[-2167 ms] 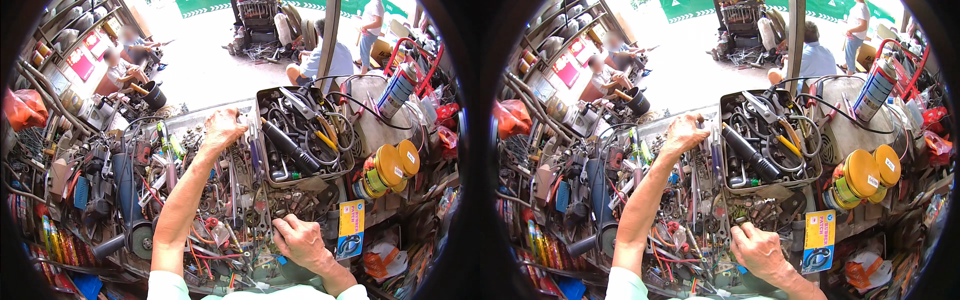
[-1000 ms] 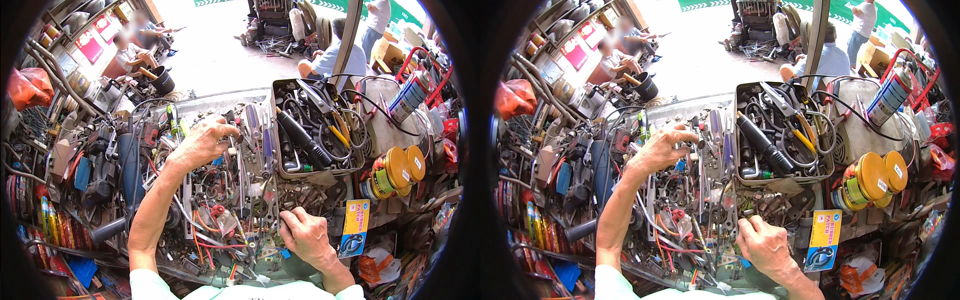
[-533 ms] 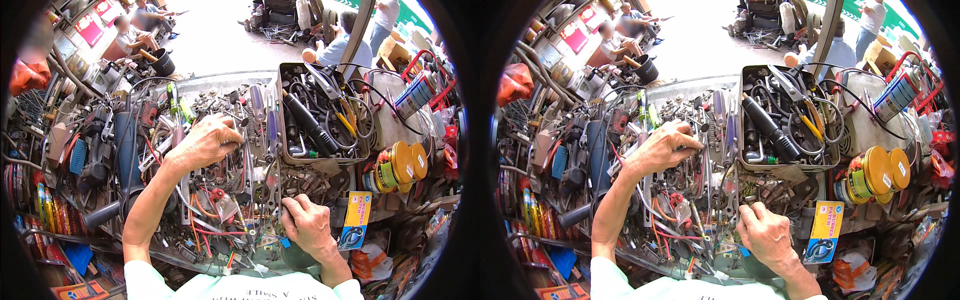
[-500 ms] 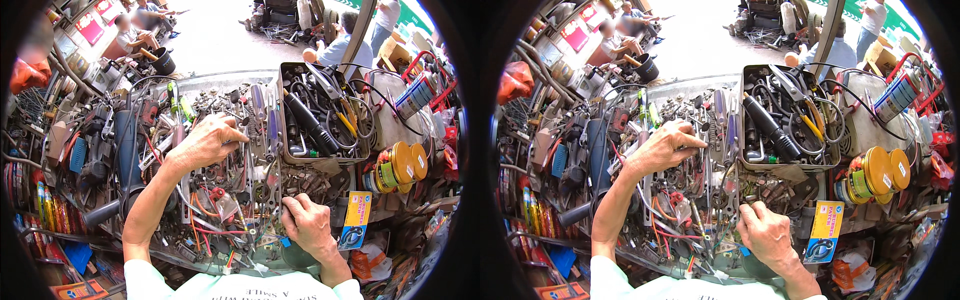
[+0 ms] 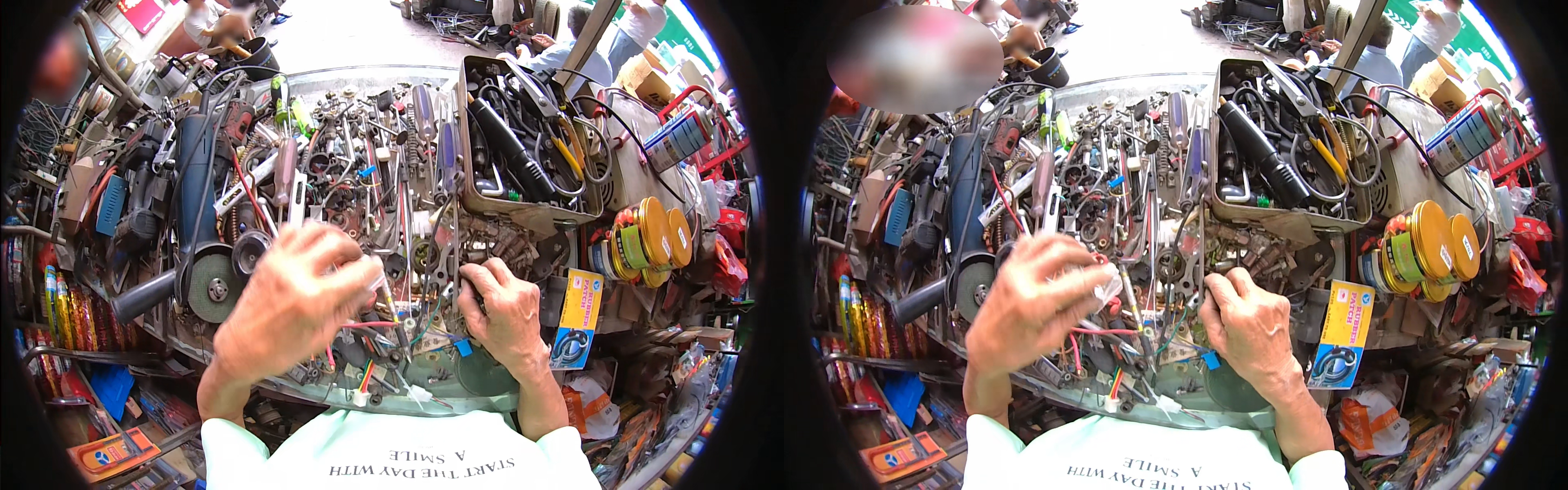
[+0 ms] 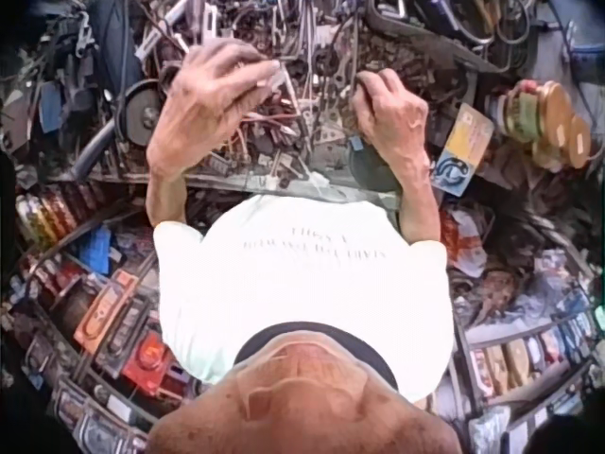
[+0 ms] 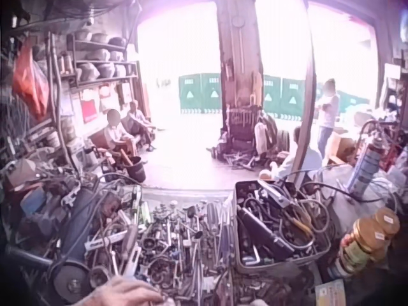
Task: The person assembles small mechanical components on a cluttered workbench. They pick up a cylindrical metal part, attach a smaller piece, and repeatedly inspect the assembly by turning it over in their hands. The person occasionally reaches for other small parts from the table but primarily focuses on the single assembly.
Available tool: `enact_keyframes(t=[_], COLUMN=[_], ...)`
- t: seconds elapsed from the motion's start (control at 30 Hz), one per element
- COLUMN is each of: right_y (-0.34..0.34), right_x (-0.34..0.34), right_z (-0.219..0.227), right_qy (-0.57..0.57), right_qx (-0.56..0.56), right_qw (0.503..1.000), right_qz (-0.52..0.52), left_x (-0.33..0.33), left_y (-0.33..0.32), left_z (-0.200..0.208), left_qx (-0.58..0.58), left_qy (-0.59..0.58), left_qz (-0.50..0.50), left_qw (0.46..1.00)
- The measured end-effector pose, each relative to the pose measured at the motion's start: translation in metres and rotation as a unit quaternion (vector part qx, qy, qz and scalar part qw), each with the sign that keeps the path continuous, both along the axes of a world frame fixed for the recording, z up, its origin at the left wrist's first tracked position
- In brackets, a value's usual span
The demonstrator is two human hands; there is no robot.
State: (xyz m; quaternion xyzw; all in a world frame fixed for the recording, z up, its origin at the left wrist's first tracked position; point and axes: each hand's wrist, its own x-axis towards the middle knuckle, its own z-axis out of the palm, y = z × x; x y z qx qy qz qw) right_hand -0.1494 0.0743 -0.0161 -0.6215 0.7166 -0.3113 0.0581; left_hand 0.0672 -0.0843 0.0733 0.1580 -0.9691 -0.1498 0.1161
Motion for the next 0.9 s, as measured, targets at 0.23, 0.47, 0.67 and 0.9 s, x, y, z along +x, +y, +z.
enact_keyframes(t=[0.23, 0.47, 0.67, 0.9], right_y=[0.0, -0.013, -0.052, -0.059], right_x=[0.011, 0.029, 0.039, 0.032], right_z=[0.001, 0.007, 0.0, 0.008], right_qy=[-0.075, 0.079, 0.077, 0.144], right_qx=[-0.135, -0.165, -0.086, -0.078], right_qw=[0.988, 0.968, 0.938, 0.945], right_qz=[0.005, 0.172, 0.326, 0.283], left_x=[0.017, 0.038, 0.049, 0.055], left_y=[0.039, 0.024, 0.02, 0.014], left_z=[-0.041, -0.062, -0.09, -0.096], left_qx=[-0.073, -0.082, -0.116, -0.113], left_qy=[-0.068, -0.006, 0.129, 0.221], left_qz=[0.012, 0.029, 0.117, 0.17], left_qw=[0.995, 0.996, 0.978, 0.954])
